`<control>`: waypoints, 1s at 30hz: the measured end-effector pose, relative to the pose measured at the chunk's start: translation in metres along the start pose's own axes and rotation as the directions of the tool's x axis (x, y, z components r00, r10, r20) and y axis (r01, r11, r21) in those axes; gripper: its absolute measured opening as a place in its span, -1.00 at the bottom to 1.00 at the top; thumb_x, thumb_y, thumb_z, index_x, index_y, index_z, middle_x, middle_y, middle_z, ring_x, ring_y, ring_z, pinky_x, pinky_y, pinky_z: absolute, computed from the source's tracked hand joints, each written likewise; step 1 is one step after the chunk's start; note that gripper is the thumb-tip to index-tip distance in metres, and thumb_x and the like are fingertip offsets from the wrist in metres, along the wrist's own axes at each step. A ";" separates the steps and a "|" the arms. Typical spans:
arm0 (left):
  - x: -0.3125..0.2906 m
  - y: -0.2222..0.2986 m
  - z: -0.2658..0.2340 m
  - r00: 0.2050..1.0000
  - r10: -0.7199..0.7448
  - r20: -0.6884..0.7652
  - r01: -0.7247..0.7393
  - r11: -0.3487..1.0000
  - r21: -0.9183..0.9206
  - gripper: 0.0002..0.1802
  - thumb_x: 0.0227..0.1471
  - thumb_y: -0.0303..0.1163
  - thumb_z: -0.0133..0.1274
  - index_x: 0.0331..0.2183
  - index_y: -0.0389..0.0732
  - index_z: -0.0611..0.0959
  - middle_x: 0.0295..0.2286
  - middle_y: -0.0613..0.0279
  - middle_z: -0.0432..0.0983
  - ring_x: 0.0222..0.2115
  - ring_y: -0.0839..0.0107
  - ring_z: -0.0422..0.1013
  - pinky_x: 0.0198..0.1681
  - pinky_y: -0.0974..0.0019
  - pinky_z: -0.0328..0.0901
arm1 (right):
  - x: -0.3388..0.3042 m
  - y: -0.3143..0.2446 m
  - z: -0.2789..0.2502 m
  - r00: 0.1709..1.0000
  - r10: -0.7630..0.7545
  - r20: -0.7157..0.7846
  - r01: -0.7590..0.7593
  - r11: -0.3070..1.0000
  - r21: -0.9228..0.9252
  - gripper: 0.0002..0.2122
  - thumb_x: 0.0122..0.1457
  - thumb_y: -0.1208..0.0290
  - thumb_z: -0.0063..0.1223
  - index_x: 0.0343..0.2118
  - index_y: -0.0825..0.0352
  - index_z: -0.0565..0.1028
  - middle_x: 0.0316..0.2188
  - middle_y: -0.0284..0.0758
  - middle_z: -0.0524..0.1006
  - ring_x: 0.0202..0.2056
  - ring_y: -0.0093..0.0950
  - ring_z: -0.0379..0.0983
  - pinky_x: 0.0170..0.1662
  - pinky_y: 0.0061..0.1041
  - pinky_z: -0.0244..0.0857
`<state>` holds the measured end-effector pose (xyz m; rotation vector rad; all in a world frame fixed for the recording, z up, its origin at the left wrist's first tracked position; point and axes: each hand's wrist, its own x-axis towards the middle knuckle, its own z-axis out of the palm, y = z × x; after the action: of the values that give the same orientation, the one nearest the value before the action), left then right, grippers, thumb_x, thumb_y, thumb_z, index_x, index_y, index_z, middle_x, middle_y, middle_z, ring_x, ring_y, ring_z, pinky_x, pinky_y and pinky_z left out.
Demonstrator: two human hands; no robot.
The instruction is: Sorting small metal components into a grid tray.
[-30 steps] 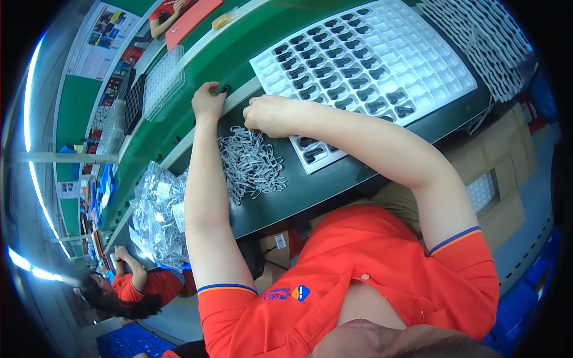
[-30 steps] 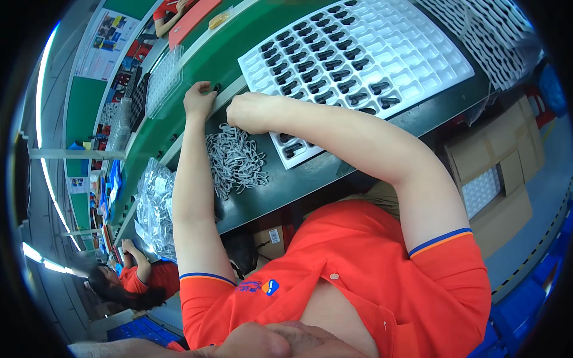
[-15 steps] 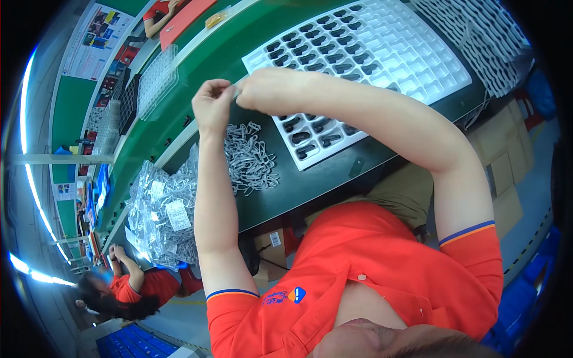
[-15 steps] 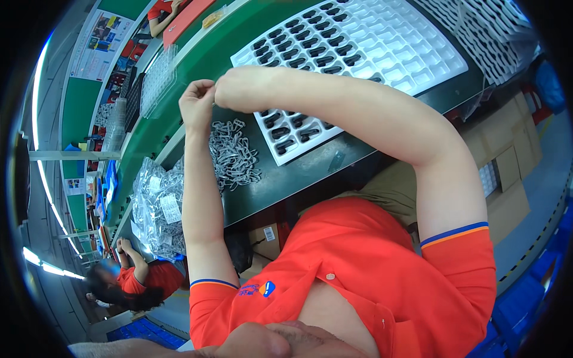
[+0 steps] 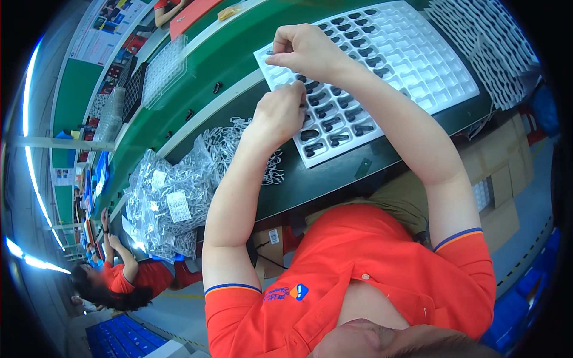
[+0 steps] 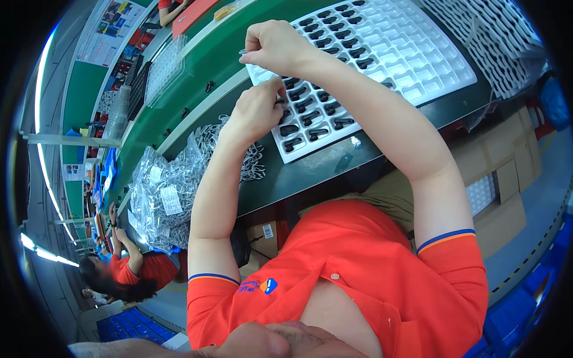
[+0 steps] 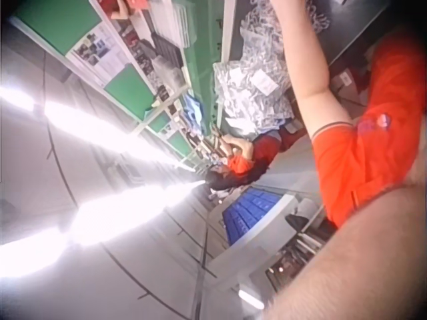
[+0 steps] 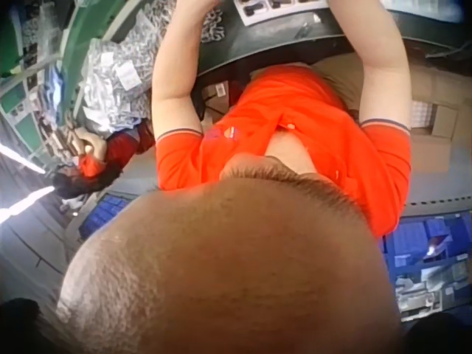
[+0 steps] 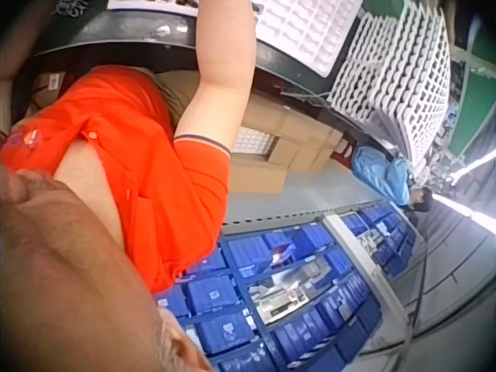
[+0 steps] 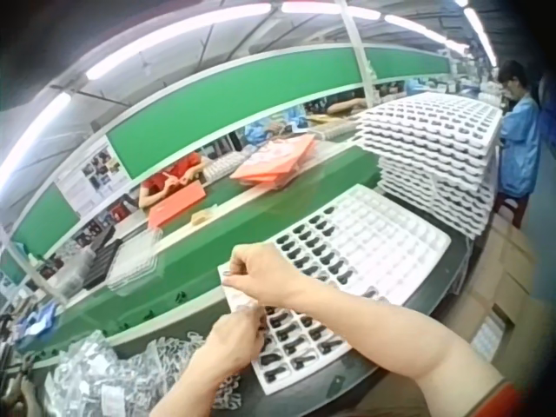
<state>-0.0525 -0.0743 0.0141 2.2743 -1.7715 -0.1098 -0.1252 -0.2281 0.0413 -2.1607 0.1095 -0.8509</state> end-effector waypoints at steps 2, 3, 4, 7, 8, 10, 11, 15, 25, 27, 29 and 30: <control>-0.004 -0.005 -0.001 0.993 -0.014 -0.118 -0.005 0.987 -0.162 -0.76 -0.09 -0.54 0.16 -0.27 -0.34 0.64 -0.45 -0.06 0.59 -0.41 0.07 0.55 -0.27 0.17 0.43 | 0.001 0.001 0.010 0.998 0.053 -0.016 -0.050 0.988 0.147 -0.81 0.07 0.37 0.27 -0.49 0.40 0.54 -0.55 -0.28 0.58 -0.49 -0.48 0.54 -0.39 -0.50 0.41; -0.005 -0.008 -0.002 0.985 -0.025 -0.172 -0.017 0.971 -0.238 -0.78 -0.06 -0.54 0.16 -0.28 -0.34 0.63 -0.44 -0.05 0.60 -0.38 0.06 0.55 -0.26 0.16 0.43 | 0.000 0.002 0.014 0.999 0.052 -0.014 -0.049 0.987 0.152 -0.81 0.07 0.37 0.27 -0.49 0.40 0.54 -0.55 -0.28 0.58 -0.49 -0.48 0.54 -0.39 -0.50 0.41; -0.008 -0.011 -0.004 0.985 -0.030 -0.170 -0.011 0.972 -0.236 -0.78 -0.06 -0.54 0.16 -0.28 -0.34 0.63 -0.44 -0.05 0.60 -0.38 0.06 0.55 -0.26 0.16 0.43 | -0.001 0.004 0.016 0.994 0.109 0.011 -0.108 0.959 0.262 -0.82 0.09 0.39 0.26 -0.47 0.41 0.54 -0.54 -0.29 0.59 -0.49 -0.52 0.54 -0.40 -0.52 0.41; -0.026 -0.023 -0.016 0.922 -0.367 -0.127 0.096 0.531 -0.842 -0.88 0.03 -0.56 0.16 -0.32 -0.38 0.62 -0.46 0.11 0.59 -0.43 0.36 0.55 -0.34 0.32 0.46 | -0.006 0.008 0.027 0.973 0.216 0.082 -0.228 0.855 0.465 -0.83 0.12 0.41 0.23 -0.45 0.43 0.55 -0.52 -0.32 0.59 -0.50 -0.58 0.53 -0.41 -0.57 0.41; -0.031 -0.025 -0.016 0.920 -0.370 -0.125 0.099 0.530 -0.842 -0.88 0.03 -0.56 0.16 -0.32 -0.38 0.62 -0.46 0.11 0.59 -0.43 0.36 0.55 -0.34 0.32 0.46 | -0.008 0.008 0.032 0.968 0.229 0.102 -0.250 0.839 0.484 -0.85 0.15 0.42 0.21 -0.42 0.42 0.56 -0.51 -0.35 0.58 -0.48 -0.61 0.53 -0.39 -0.59 0.41; -0.043 -0.027 -0.015 0.843 -0.511 -0.167 0.099 0.452 -0.887 -0.89 0.07 -0.56 0.17 -0.31 -0.39 0.62 -0.43 0.18 0.58 -0.43 0.49 0.53 -0.37 0.43 0.45 | -0.012 0.007 0.039 0.956 0.258 0.142 -0.293 0.805 0.515 -0.88 0.20 0.45 0.16 -0.35 0.42 0.57 -0.49 -0.40 0.57 -0.44 -0.66 0.51 -0.36 -0.64 0.41; -0.045 -0.030 -0.013 0.797 -0.577 -0.180 0.092 0.411 -0.907 -0.89 0.09 -0.56 0.17 -0.31 -0.39 0.62 -0.42 0.22 0.58 -0.42 0.56 0.51 -0.38 0.48 0.44 | -0.014 0.007 0.042 0.955 0.260 0.143 -0.296 0.806 0.513 -0.88 0.20 0.45 0.16 -0.35 0.42 0.57 -0.49 -0.40 0.57 -0.44 -0.66 0.51 -0.36 -0.64 0.41; -0.046 -0.051 0.002 0.749 -0.597 -0.288 -0.073 0.357 -0.931 -0.88 0.09 -0.56 0.17 -0.28 -0.38 0.62 -0.38 0.15 0.60 -0.42 0.51 0.53 -0.37 0.48 0.45 | -0.020 -0.004 0.051 0.946 0.261 0.193 -0.324 0.748 0.579 -0.91 0.20 0.49 0.13 -0.33 0.41 0.57 -0.47 -0.41 0.57 -0.43 -0.67 0.50 -0.34 -0.64 0.39; -0.047 -0.046 0.006 0.802 -0.576 -0.156 -0.107 0.119 -0.987 -0.72 0.01 -0.66 0.20 -0.16 -0.43 0.62 -0.35 0.14 0.60 -0.38 0.49 0.54 -0.24 0.47 0.46 | -0.031 -0.001 0.065 0.969 0.216 0.117 -0.244 0.905 0.349 -0.92 0.11 0.50 0.21 -0.41 0.40 0.58 -0.50 -0.35 0.59 -0.44 -0.62 0.47 -0.31 -0.58 0.36; -0.047 -0.046 0.007 0.820 -0.548 -0.163 -0.104 0.138 -0.985 -0.68 -0.01 -0.67 0.21 -0.14 -0.44 0.62 -0.34 0.14 0.60 -0.37 0.49 0.54 -0.21 0.48 0.46 | -0.032 -0.002 0.065 0.974 0.208 0.093 -0.227 0.919 0.323 -0.92 0.09 0.50 0.22 -0.42 0.41 0.58 -0.51 -0.34 0.59 -0.44 -0.61 0.47 -0.31 -0.57 0.36; -0.047 -0.044 0.006 0.824 -0.542 -0.166 -0.099 0.152 -0.983 -0.68 0.00 -0.67 0.20 -0.13 -0.45 0.62 -0.33 0.14 0.60 -0.37 0.49 0.54 -0.21 0.48 0.45 | -0.032 -0.003 0.065 0.975 0.196 0.106 -0.219 0.932 0.288 -0.90 0.07 0.50 0.23 -0.42 0.42 0.58 -0.52 -0.31 0.59 -0.44 -0.59 0.48 -0.31 -0.57 0.36; -0.047 -0.043 0.006 0.827 -0.536 -0.170 -0.094 0.166 -0.982 -0.68 0.00 -0.67 0.19 -0.13 -0.45 0.62 -0.33 0.14 0.60 -0.37 0.49 0.54 -0.20 0.48 0.45 | -0.033 -0.003 0.065 0.975 0.190 0.112 -0.214 0.939 0.270 -0.90 0.06 0.50 0.24 -0.42 0.42 0.58 -0.52 -0.30 0.58 -0.45 -0.58 0.48 -0.31 -0.57 0.37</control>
<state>-0.0251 -0.0200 -0.0066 1.2915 -0.5803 -0.5121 -0.1115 -0.1727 -0.0040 -1.8771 0.1562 -0.6158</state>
